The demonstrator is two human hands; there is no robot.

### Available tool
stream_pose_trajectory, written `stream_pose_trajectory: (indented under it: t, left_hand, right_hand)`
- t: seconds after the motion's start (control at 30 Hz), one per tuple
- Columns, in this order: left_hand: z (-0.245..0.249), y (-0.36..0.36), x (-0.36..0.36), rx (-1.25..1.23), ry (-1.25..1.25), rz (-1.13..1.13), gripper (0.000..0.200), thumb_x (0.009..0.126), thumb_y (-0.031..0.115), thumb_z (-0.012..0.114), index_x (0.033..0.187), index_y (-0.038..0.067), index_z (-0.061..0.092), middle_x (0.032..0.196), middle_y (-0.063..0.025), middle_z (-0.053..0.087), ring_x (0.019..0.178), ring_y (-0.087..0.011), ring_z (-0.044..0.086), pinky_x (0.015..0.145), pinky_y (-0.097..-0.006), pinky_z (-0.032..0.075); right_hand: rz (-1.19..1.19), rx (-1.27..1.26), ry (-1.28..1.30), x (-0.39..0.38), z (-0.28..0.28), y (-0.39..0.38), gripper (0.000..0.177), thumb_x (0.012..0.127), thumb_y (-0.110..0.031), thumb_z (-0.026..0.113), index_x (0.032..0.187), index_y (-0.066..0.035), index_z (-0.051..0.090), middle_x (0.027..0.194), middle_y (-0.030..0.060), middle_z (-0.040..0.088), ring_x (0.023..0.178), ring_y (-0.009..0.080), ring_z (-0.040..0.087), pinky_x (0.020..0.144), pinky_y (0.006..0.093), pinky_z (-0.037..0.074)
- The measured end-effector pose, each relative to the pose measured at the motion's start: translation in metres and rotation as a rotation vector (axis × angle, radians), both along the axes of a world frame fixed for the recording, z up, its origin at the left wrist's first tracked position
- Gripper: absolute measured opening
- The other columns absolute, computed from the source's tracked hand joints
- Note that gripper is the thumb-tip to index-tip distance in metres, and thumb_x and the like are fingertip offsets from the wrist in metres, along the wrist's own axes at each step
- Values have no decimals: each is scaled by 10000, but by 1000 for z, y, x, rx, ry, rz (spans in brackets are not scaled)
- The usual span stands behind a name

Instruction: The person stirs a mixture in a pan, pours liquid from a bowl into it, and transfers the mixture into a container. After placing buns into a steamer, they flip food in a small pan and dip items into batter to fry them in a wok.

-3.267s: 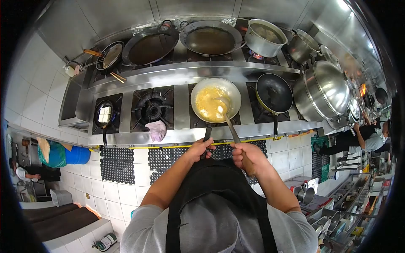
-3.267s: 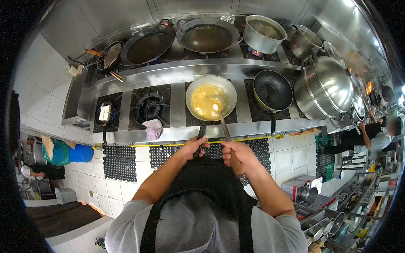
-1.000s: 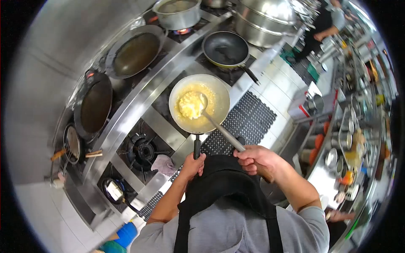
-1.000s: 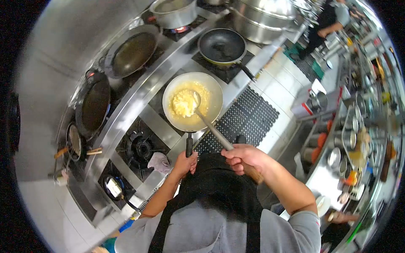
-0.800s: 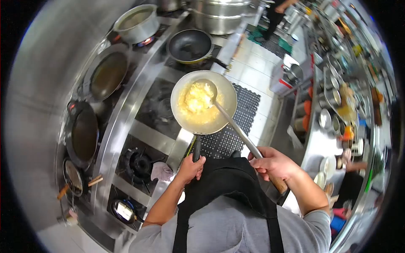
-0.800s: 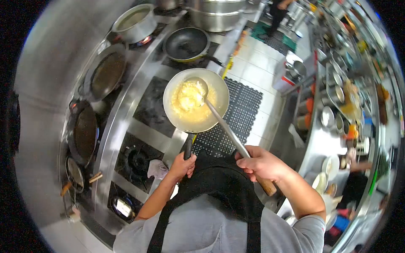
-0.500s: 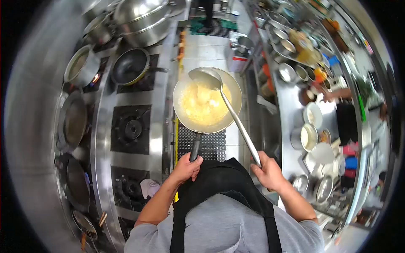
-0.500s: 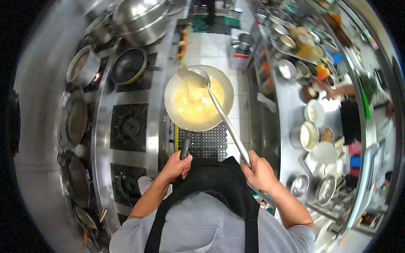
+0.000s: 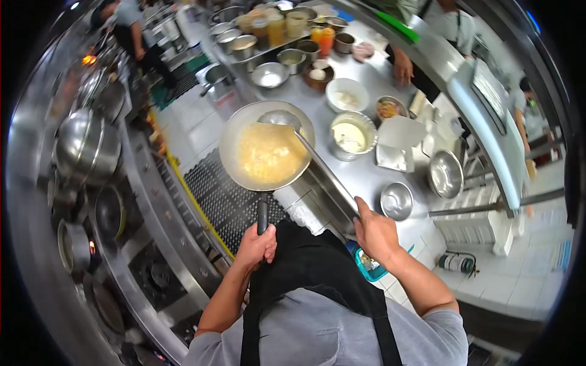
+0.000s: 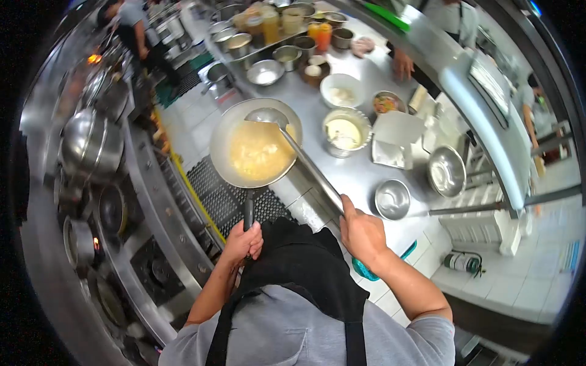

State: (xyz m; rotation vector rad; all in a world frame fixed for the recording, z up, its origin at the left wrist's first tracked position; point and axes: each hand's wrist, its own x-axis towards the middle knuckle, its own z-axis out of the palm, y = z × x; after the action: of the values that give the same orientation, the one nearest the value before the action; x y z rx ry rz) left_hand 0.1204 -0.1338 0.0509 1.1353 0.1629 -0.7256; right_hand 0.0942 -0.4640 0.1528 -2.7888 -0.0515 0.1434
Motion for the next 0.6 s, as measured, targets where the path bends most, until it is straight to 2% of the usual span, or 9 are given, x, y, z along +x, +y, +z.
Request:
stream_pose_trajectory:
  t: [0.13,0.2,0.23,0.27,0.37,0.4,0.47,0.5,0.6]
  left_hand:
    - [5,-22,37,19,-30,-40,340,1132,280,596,877,119,439,630,13,438,477,-108,471,427,-308,461]
    - [8,-29,56,26,-44,-61,329,1130,283,601,887,116,455,633,18,438,478,-107,478,426,-306,460]
    - [9,-32,64,26,-40,-84,329,1130,283,601,887,116,455,633,18,438,478,-107,478,426,-306,460]
    - [9,-33,73,47,-42,-94,318,1130,282,602,897,112,467,633,18,441,478,-107,479,425,-306,458]
    - [12,-31,102,112,-65,-141,304,1130,284,604,915,102,489,630,14,451,475,-106,479,424,-307,455]
    - [14,-28,112,154,-84,-163,301,1129,287,607,923,97,499,629,11,457,473,-107,477,424,-308,455]
    - [11,-18,135,152,-100,-202,296,1126,294,613,944,88,503,625,0,471,472,-111,481,424,-314,453]
    - [10,-13,146,133,-80,-231,293,1124,296,615,955,84,503,623,-3,473,473,-113,482,426,-317,453]
    - [10,1,180,166,-40,-298,287,1119,294,615,973,76,499,619,-6,488,472,-116,478,430,-322,451]
  right_hand:
    - [-93,-18,11,14,19,-17,528,980,-142,661,1464,27,535,793,258,724,741,464,716,724,551,561]
    - [-161,172,260,21,29,-15,480,996,-170,661,1404,44,529,798,288,713,754,483,709,733,551,560]
    - [-137,293,279,23,22,-14,407,1036,-202,640,1349,34,531,759,208,698,653,396,707,660,495,566]
    - [-158,297,282,26,25,-10,407,1036,-202,640,1349,34,531,759,208,698,653,396,707,660,495,566]
    - [-466,1232,773,49,52,16,407,1071,-234,639,1372,19,534,782,-8,534,629,117,605,521,296,508]
    - [-471,1240,764,57,55,18,407,1071,-234,639,1372,19,534,782,-8,534,629,117,605,521,296,508]
    - [-665,1955,904,73,60,20,364,1070,-165,619,1379,10,539,778,2,541,576,131,564,499,304,483]
    - [-706,2080,915,81,63,24,354,1068,-129,608,1384,14,538,763,-3,525,551,126,524,485,299,461]
    - [-707,1831,807,97,77,40,375,1060,-131,615,1386,33,531,754,-3,519,558,136,533,485,305,465]
